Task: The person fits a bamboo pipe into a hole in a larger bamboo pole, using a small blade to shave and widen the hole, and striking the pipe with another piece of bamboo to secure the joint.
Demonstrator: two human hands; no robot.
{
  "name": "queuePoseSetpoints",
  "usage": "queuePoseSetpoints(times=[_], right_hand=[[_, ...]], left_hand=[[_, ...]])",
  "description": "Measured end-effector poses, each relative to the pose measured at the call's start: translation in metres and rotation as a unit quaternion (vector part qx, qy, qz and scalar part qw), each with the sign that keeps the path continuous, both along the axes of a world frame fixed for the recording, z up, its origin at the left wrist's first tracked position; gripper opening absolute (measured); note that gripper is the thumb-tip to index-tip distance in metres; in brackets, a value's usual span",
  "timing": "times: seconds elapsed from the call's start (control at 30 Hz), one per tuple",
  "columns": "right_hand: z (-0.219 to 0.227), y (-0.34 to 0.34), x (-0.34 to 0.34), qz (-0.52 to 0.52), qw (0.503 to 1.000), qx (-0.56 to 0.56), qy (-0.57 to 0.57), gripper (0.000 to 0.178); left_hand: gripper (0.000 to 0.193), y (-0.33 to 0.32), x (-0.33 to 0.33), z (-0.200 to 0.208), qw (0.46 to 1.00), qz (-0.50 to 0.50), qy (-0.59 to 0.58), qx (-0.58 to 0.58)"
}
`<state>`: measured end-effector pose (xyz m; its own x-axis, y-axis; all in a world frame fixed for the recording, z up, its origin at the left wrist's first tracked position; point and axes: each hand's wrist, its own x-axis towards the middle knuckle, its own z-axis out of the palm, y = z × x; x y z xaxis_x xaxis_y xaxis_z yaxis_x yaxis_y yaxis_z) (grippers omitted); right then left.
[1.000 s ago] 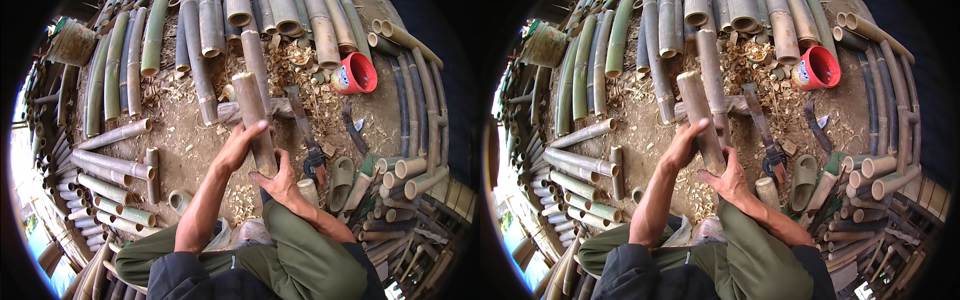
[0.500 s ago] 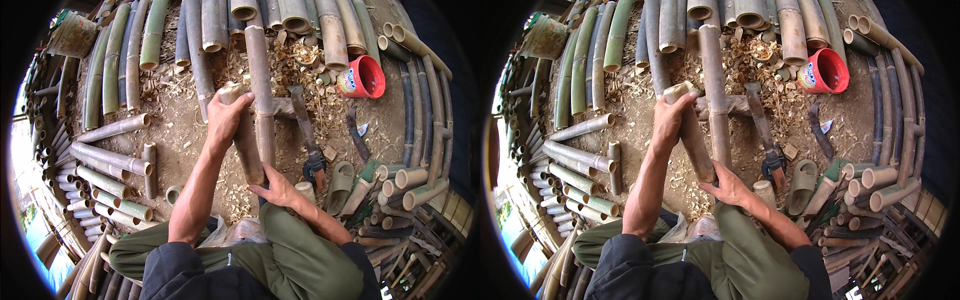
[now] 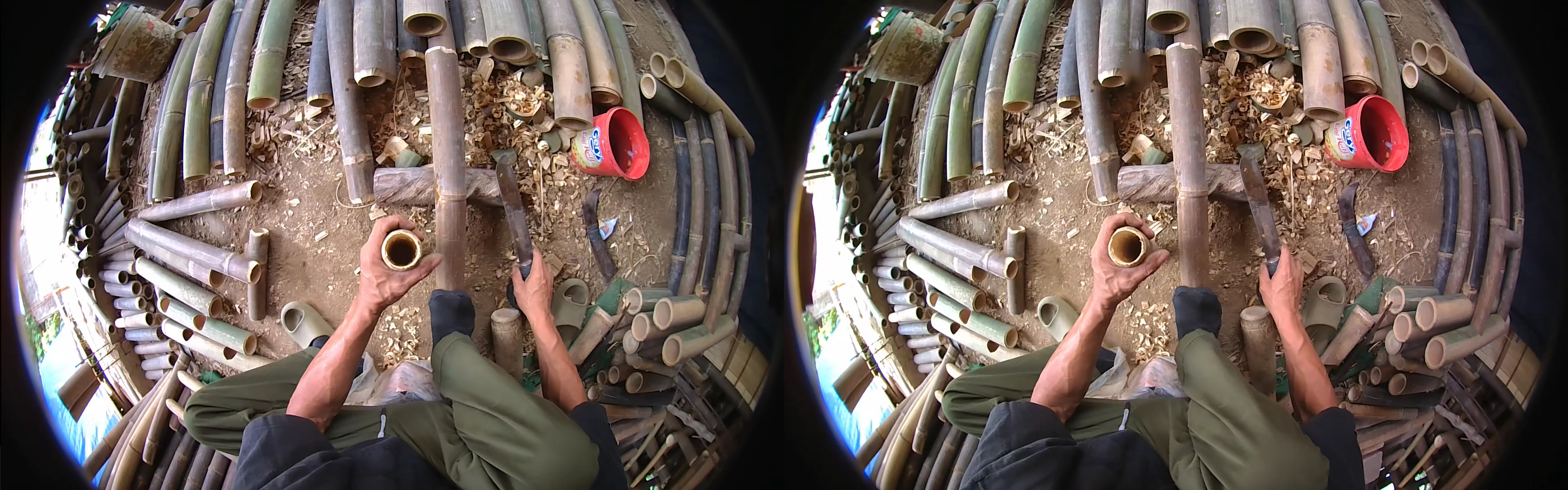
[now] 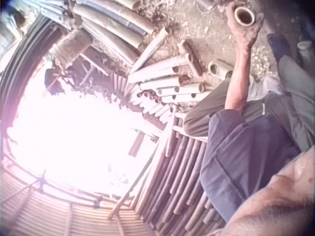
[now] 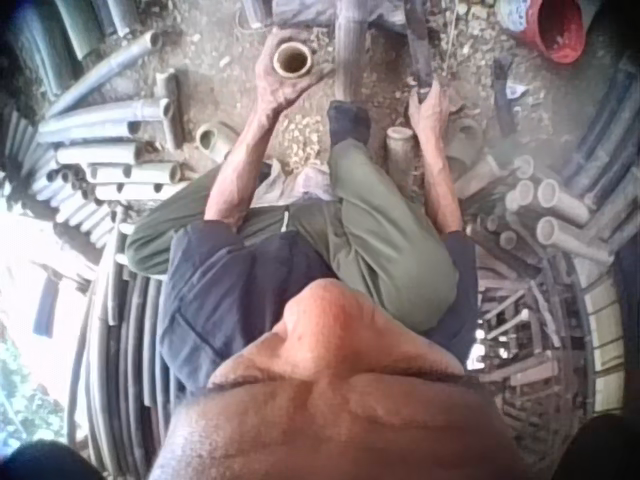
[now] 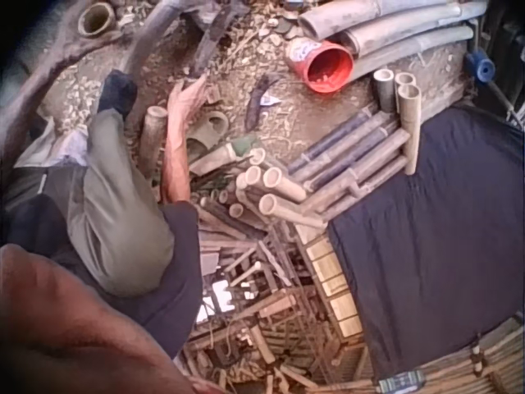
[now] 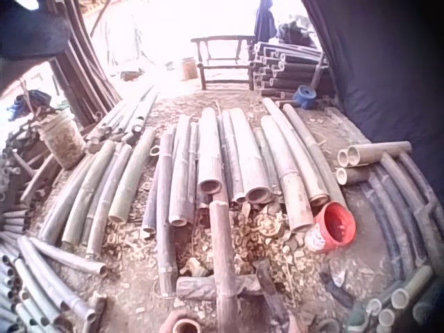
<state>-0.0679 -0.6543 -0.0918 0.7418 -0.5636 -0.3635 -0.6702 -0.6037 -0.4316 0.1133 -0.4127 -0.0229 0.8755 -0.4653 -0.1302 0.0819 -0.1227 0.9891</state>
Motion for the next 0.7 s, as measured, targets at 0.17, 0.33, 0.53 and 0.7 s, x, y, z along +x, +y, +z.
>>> queuePoseSetpoints(times=[0.17, 0.33, 0.53, 0.7], right_hand=[[0.01, -0.001, 0.002, -0.01, 0.995, -0.026, -0.09, 0.061], [0.028, -0.017, -0.005, -0.033, 0.999, 0.027, -0.027, 0.058], [0.064, -0.017, -0.011, -0.089, 0.967, 0.168, -0.17, 0.047], [0.094, -0.024, 0.006, -0.103, 0.951, 0.225, -0.185, 0.044]], left_hand=[[0.047, 0.002, -0.006, -0.007, 0.992, 0.015, -0.114, 0.046], [0.043, -0.005, -0.014, 0.016, 0.993, 0.099, -0.059, 0.021], [0.05, -0.009, -0.01, 0.053, 0.968, 0.093, -0.143, -0.184], [0.052, -0.021, -0.01, 0.042, 0.964, 0.087, -0.13, -0.216]])
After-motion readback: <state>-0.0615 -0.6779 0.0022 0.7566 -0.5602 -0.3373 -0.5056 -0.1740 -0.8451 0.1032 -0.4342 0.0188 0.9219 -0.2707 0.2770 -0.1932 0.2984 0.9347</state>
